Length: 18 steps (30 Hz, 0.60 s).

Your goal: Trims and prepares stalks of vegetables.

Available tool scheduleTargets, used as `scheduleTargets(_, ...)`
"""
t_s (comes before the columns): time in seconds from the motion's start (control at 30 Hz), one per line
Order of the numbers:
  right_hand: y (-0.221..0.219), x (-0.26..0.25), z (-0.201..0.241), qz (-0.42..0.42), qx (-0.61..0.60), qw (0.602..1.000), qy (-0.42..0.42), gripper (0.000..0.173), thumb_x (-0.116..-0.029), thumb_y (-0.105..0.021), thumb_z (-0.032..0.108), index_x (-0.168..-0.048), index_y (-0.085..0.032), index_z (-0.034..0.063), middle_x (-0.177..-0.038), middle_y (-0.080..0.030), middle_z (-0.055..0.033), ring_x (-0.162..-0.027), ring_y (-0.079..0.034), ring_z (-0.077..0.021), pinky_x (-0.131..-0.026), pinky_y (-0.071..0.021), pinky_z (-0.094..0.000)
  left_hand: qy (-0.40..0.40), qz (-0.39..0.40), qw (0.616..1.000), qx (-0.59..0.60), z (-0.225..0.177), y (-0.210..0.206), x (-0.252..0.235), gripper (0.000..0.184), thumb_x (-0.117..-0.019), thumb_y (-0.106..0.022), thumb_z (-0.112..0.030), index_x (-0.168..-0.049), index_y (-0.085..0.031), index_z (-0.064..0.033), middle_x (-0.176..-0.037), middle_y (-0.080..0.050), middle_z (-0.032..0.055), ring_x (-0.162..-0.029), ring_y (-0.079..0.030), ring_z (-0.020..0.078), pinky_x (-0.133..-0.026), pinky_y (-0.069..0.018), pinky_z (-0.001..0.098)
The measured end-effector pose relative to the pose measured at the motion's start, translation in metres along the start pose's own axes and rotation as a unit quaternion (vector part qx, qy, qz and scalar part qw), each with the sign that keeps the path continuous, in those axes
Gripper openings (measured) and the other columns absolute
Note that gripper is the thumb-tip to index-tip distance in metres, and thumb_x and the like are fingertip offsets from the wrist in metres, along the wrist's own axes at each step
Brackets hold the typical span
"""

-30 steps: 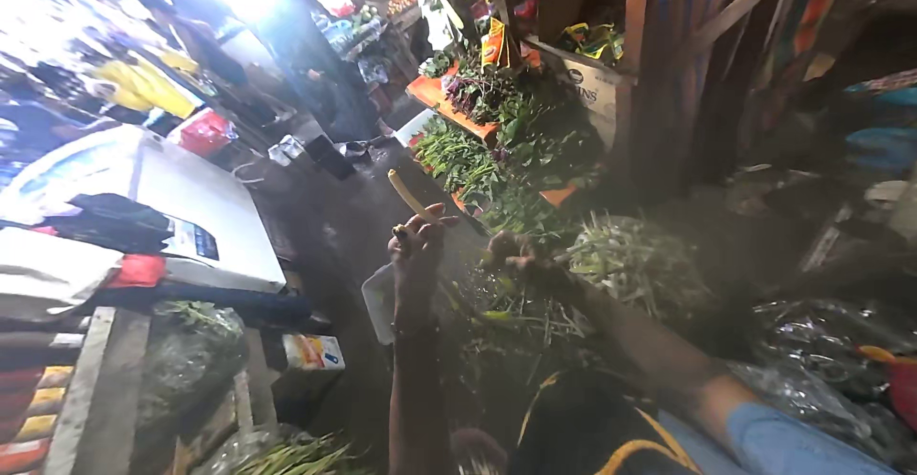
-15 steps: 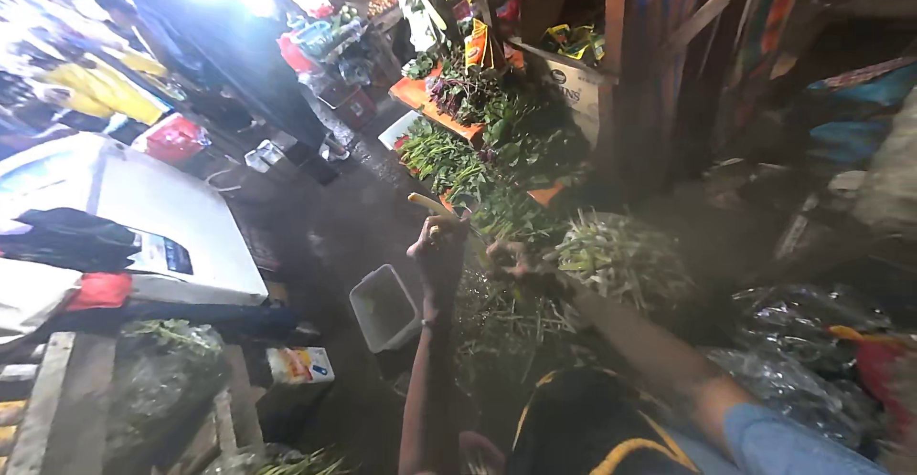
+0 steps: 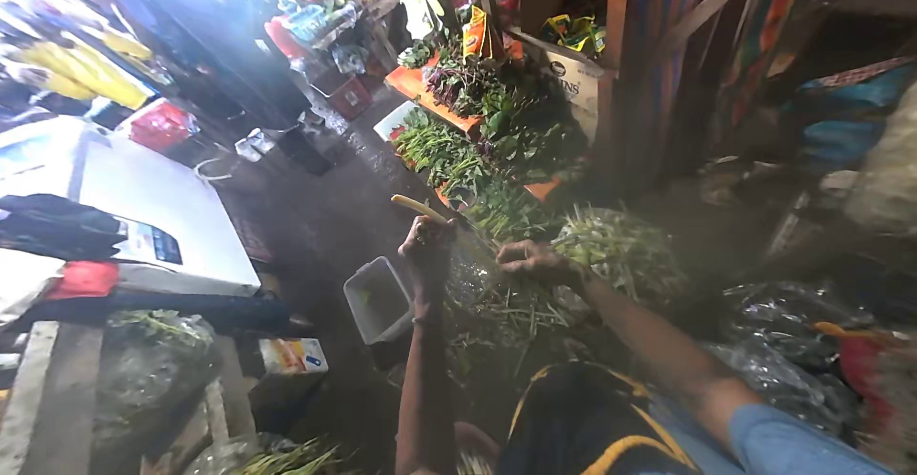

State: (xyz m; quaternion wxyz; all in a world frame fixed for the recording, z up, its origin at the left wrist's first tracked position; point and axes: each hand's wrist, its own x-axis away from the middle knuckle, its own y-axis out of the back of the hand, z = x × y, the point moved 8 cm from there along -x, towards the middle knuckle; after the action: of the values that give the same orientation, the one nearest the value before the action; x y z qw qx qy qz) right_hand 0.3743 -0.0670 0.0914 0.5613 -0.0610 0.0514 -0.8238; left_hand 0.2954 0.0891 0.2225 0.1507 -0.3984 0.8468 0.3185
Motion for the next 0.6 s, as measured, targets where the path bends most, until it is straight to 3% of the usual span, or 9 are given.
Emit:
scheduleTargets(0.1, -0.008, 0.001, 0.005, 0.04, -0.023, 0.999, -0.009, 0.019, -0.096, -0.057, 0.009, -0.113, -0.061, 0.0021, -0.093, -0.068, 0.0, -0.078, -0.066, -0.0079, -0.073, -0.058, -0.0275, -0.014, 0.017, 0.999, 0.035, -0.012, -0.007, 0.006, 0.022, -0.082, -0.083, -0.009, -0.095, -0.069, 0.0016, -0.079, -0.07, 0.0027, -0.067, -0.065, 0.0035, -0.065, -0.0559, 0.0234)
scheduleTargets(0.17, -0.013, 0.002, 0.01, 0.036, -0.03, 0.999, -0.02, 0.023, -0.0988, -0.055, 0.009, -0.12, -0.058, 0.0017, -0.096, -0.07, -0.0012, -0.077, -0.067, -0.0086, -0.072, -0.0579, -0.0274, -0.024, 0.017, 0.999, 0.029, -0.019, -0.01, 0.011, 0.023, -0.0817, -0.083, -0.012, -0.095, -0.07, 0.0003, -0.077, -0.07, 0.0021, -0.064, -0.064, 0.003, -0.063, -0.0553, 0.0226)
scheduleTargets(0.27, -0.009, 0.0, 0.013, -0.021, 0.001, 1.0, -0.006, 0.025, -0.1018, -0.053, 0.009, -0.123, -0.061, -0.0009, -0.089, -0.069, 0.0002, -0.066, -0.063, -0.0047, -0.063, -0.0557, -0.0239, -0.013, -0.01, 1.0, 0.016, -0.021, -0.009, 0.014, 0.025, -0.0795, -0.086, -0.015, -0.094, -0.071, -0.0003, -0.074, -0.069, 0.001, -0.063, -0.061, 0.0016, -0.062, -0.052, 0.0209)
scheduleTargets(0.4, 0.001, 0.002, 0.019, -0.103, 0.1, 0.989, 0.027, 0.029, -0.1012, -0.052, 0.011, -0.122, -0.066, -0.0049, -0.088, -0.068, -0.0023, -0.062, -0.056, -0.0013, -0.061, -0.0502, -0.0211, -0.019, -0.04, 0.998, 0.034, -0.012, -0.007, 0.015, 0.024, -0.0769, -0.086, -0.011, -0.089, -0.069, 0.002, -0.073, -0.068, 0.0005, -0.063, -0.06, -0.0011, -0.062, -0.0512, 0.0182)
scheduleTargets(0.5, 0.008, 0.005, 0.023, -0.158, 0.153, 0.973, 0.063, 0.028, -0.099, -0.054, 0.012, -0.116, -0.07, -0.004, -0.09, -0.069, -0.0049, -0.067, -0.059, -0.0017, -0.066, -0.0531, -0.0223, -0.003, -0.059, 0.994, 0.092, -0.004, -0.008, 0.018, 0.02, -0.0777, -0.084, -0.003, -0.088, -0.068, 0.0042, -0.076, -0.071, 0.0013, -0.067, -0.065, 0.0009, -0.065, -0.0561, 0.0198)
scheduleTargets(0.6, 0.013, 0.008, 0.028, -0.203, 0.173, 0.959, 0.09, 0.028, -0.0967, -0.053, 0.009, -0.112, -0.072, -0.0035, -0.097, -0.072, -0.009, -0.078, -0.064, -0.0044, -0.075, -0.0539, -0.0241, 0.04, -0.052, 0.989, 0.131, 0.005, -0.012, 0.023, 0.017, -0.0869, -0.075, -0.003, -0.098, -0.067, 0.0057, -0.085, -0.075, 0.0052, -0.074, -0.071, 0.0069, -0.07, -0.0593, 0.0256)
